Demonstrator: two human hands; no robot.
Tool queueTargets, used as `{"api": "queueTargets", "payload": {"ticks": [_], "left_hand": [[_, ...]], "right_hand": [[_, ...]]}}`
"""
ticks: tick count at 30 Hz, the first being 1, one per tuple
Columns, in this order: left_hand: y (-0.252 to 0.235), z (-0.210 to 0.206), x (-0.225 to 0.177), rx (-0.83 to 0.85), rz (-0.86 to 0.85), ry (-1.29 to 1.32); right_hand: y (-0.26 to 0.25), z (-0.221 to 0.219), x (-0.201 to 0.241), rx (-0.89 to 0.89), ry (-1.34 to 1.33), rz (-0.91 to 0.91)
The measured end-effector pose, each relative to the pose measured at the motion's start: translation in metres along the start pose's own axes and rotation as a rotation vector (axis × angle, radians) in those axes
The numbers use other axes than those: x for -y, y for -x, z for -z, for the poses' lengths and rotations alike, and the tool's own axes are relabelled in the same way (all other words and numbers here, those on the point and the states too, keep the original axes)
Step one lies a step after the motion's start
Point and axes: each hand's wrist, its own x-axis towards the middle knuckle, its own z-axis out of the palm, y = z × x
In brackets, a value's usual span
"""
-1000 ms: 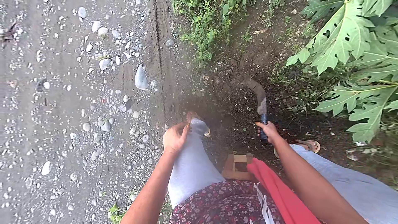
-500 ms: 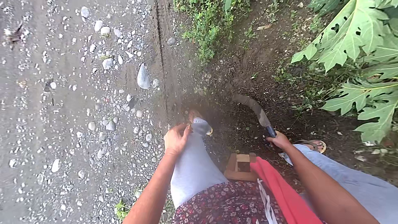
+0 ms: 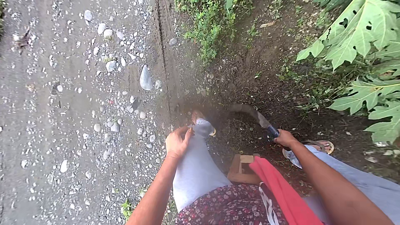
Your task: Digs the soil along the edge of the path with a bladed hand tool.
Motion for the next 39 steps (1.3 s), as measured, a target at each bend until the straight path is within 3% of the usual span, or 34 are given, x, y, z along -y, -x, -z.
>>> {"api": "queueTargets", "payload": {"ticks": [3,5,6,8,11,13,15,17,20,22,25,27,29,32,36,39], "left_hand": [[0.000,0.001,0.000,0.003,0.007,-0.011],[0.000,0.002,0.001,-0.007,0.007,-0.004],[0.000,0.001,0.001,-0.013,0.006,0.000],[-0.001,0.001,0.003,-0.010,0.008,0.002],[-0.002,0.002,0.001,0.003,0.023,0.004],[-0.002,0.003,0.002,-0.001,0.025,0.007],[-0.002,0.003,0.003,-0.022,0.012,0.016],[0.000,0.001,0.003,-0.026,0.002,0.019],[-0.002,0.001,-0.001,-0.019,0.009,0.004],[-0.003,0.002,-0.003,-0.006,0.014,-0.004],[-0.005,0.001,-0.003,0.010,0.011,-0.007],[-0.006,0.001,-0.001,0.012,0.005,-0.008],[-0.007,0.001,0.000,0.002,-0.003,-0.010],[-0.006,0.001,-0.003,0.014,-0.007,-0.017],[-0.007,0.001,-0.013,0.017,0.003,-0.009],[-0.005,0.002,-0.016,0.023,-0.004,-0.017]], "right_hand": [[-0.004,-0.026,0.036,-0.124,-0.521,-0.034],[-0.012,-0.048,0.063,-0.167,-0.719,-0.047],[-0.017,-0.057,0.068,-0.159,-0.689,-0.055],[-0.023,-0.061,0.061,-0.065,-0.368,-0.073],[-0.025,-0.040,0.030,0.097,0.244,-0.023],[-0.022,-0.020,0.014,0.096,0.400,0.014],[-0.025,0.001,0.002,0.085,0.396,0.046],[-0.022,0.010,-0.002,0.055,0.221,0.049],[-0.016,-0.010,0.017,-0.037,-0.209,0.000],[-0.020,-0.037,0.025,-0.066,-0.346,-0.026],[-0.023,-0.050,-0.003,0.017,0.040,-0.042],[-0.020,-0.037,-0.036,0.104,0.338,-0.017],[-0.015,-0.017,-0.061,0.127,0.467,0.009],[-0.006,0.007,-0.075,0.128,0.379,0.028],[0.019,0.008,-0.055,0.085,0.008,0.191],[0.049,0.001,-0.021,0.068,0.113,0.330]]}}
